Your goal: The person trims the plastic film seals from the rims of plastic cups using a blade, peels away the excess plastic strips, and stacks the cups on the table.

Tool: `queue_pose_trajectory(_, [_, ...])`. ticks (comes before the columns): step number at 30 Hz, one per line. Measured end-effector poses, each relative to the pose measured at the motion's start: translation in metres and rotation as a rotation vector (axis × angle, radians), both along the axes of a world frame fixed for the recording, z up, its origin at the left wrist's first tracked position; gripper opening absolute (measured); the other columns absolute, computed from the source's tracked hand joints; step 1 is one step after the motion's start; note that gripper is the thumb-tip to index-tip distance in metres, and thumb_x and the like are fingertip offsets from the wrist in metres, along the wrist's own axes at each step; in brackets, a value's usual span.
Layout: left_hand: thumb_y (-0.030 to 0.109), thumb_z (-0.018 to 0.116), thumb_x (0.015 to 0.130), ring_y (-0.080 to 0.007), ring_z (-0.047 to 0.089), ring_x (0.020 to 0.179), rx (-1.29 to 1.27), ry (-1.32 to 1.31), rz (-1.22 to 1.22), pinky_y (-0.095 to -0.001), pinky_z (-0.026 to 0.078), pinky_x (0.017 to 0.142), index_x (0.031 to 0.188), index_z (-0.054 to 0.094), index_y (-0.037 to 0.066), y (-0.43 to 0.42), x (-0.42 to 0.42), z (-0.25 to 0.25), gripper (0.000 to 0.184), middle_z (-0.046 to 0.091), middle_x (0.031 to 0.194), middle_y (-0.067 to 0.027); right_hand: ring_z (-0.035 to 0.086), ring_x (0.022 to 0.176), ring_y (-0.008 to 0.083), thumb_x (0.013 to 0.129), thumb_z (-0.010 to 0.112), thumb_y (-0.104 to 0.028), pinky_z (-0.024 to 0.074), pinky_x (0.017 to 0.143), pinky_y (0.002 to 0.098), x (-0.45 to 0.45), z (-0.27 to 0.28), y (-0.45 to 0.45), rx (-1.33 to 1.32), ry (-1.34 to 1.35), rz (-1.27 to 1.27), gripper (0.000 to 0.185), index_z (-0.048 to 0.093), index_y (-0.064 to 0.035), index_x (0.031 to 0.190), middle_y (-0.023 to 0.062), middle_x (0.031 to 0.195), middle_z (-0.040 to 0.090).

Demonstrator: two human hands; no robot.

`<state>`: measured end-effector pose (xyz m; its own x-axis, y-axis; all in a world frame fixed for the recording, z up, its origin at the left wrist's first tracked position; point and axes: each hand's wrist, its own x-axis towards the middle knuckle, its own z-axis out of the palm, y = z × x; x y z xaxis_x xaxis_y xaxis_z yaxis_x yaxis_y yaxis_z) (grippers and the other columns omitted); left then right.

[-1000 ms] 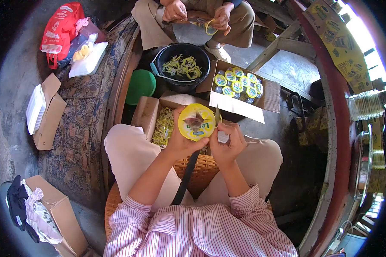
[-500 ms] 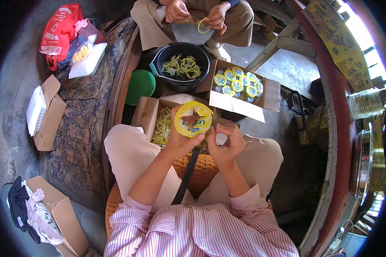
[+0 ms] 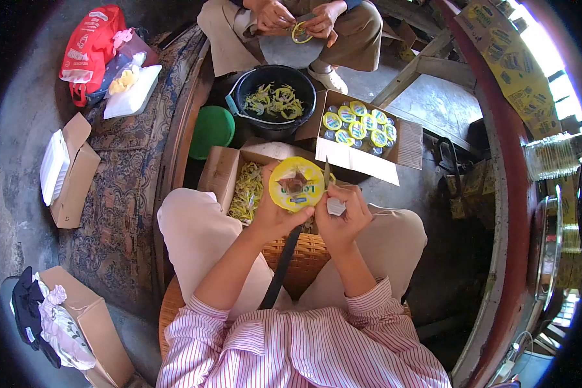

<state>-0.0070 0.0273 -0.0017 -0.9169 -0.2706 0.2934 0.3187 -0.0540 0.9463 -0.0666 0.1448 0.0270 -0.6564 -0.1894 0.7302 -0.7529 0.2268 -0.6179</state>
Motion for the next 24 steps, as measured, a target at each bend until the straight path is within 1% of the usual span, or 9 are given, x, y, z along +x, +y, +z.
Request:
queue_pose_trajectory(2, [0.007, 0.069, 0.071, -0.0207, 0.044, 0.109, 0.017, -0.010, 0.003, -0.0330, 0.037, 0.093, 0.127, 0.012, 0.003, 0.003, 0.001, -0.002, 0.080, 0.039, 0.116, -0.0127, 0.059, 0.061, 0.0194, 0.062, 0.067, 0.005, 0.0457, 0.055, 0.0258, -0.002, 0.000, 0.003, 0.016, -0.048, 0.002, 0.017, 0.058, -0.0003, 0.075, 0.0124, 0.070, 0.059])
queue_pose_trajectory(5, [0.007, 0.068, 0.070, -0.0206, 0.044, 0.108, 0.050, -0.030, -0.003, -0.0329, 0.037, 0.093, 0.126, 0.013, 0.004, 0.002, 0.001, -0.001, 0.079, 0.039, 0.116, -0.0124, 0.056, 0.055, 0.0215, 0.062, 0.066, 0.007, 0.0440, 0.050, 0.0265, -0.006, 0.002, 0.003, -0.018, -0.013, 0.041, 0.018, 0.058, 0.0005, 0.076, 0.0124, 0.066, 0.057])
queue_pose_trajectory(9, [0.006, 0.067, 0.071, -0.0203, 0.043, 0.110, 0.136, -0.025, 0.011, -0.0332, 0.037, 0.093, 0.125, 0.015, 0.005, 0.002, 0.001, 0.007, 0.075, 0.039, 0.116, -0.0123, 0.056, 0.055, 0.0216, 0.062, 0.066, 0.007, 0.0440, 0.050, 0.0265, -0.005, -0.002, 0.004, -0.068, -0.058, 0.049, 0.017, 0.057, 0.0003, 0.076, 0.0123, 0.066, 0.057])
queue_pose_trajectory(15, [0.007, 0.067, 0.071, -0.0197, 0.041, 0.112, 0.044, -0.033, -0.015, -0.0330, 0.036, 0.094, 0.125, 0.015, 0.005, -0.002, 0.002, 0.005, 0.075, 0.038, 0.117, -0.0123, 0.056, 0.055, 0.0207, 0.062, 0.065, 0.007, 0.0436, 0.050, 0.0264, -0.001, 0.000, 0.002, -0.042, -0.021, 0.056, 0.017, 0.058, 0.0004, 0.076, 0.0125, 0.067, 0.058])
queue_pose_trajectory(17, [0.007, 0.068, 0.070, -0.0197, 0.042, 0.112, 0.080, -0.037, -0.040, -0.0332, 0.035, 0.095, 0.125, 0.016, 0.004, 0.002, 0.004, 0.005, 0.076, 0.039, 0.117, -0.0118, 0.056, 0.055, 0.0203, 0.062, 0.065, 0.007, 0.0434, 0.050, 0.0262, -0.004, -0.001, 0.001, -0.050, -0.019, 0.029, 0.017, 0.058, 0.0005, 0.076, 0.0125, 0.067, 0.058])
queue_pose_trajectory(21, [0.008, 0.068, 0.070, -0.0195, 0.042, 0.112, 0.134, -0.065, -0.058, -0.0336, 0.034, 0.096, 0.127, 0.019, 0.003, 0.001, 0.004, 0.002, 0.075, 0.039, 0.117, -0.0106, 0.056, 0.055, 0.0202, 0.062, 0.065, 0.007, 0.0429, 0.049, 0.0259, -0.008, -0.003, 0.005, -0.049, -0.061, 0.071, 0.017, 0.058, 0.0004, 0.076, 0.0123, 0.066, 0.057])
queue_pose_trajectory(24, [0.010, 0.065, 0.072, -0.0189, 0.042, 0.113, 0.206, -0.031, -0.052, -0.0332, 0.033, 0.097, 0.127, 0.023, 0.003, 0.001, 0.001, 0.006, 0.070, 0.040, 0.118, -0.0104, 0.055, 0.054, 0.0201, 0.063, 0.065, 0.007, 0.0426, 0.049, 0.0256, -0.007, -0.002, 0.004, -0.069, -0.086, 0.047, 0.016, 0.058, 0.0000, 0.075, 0.0122, 0.066, 0.057])
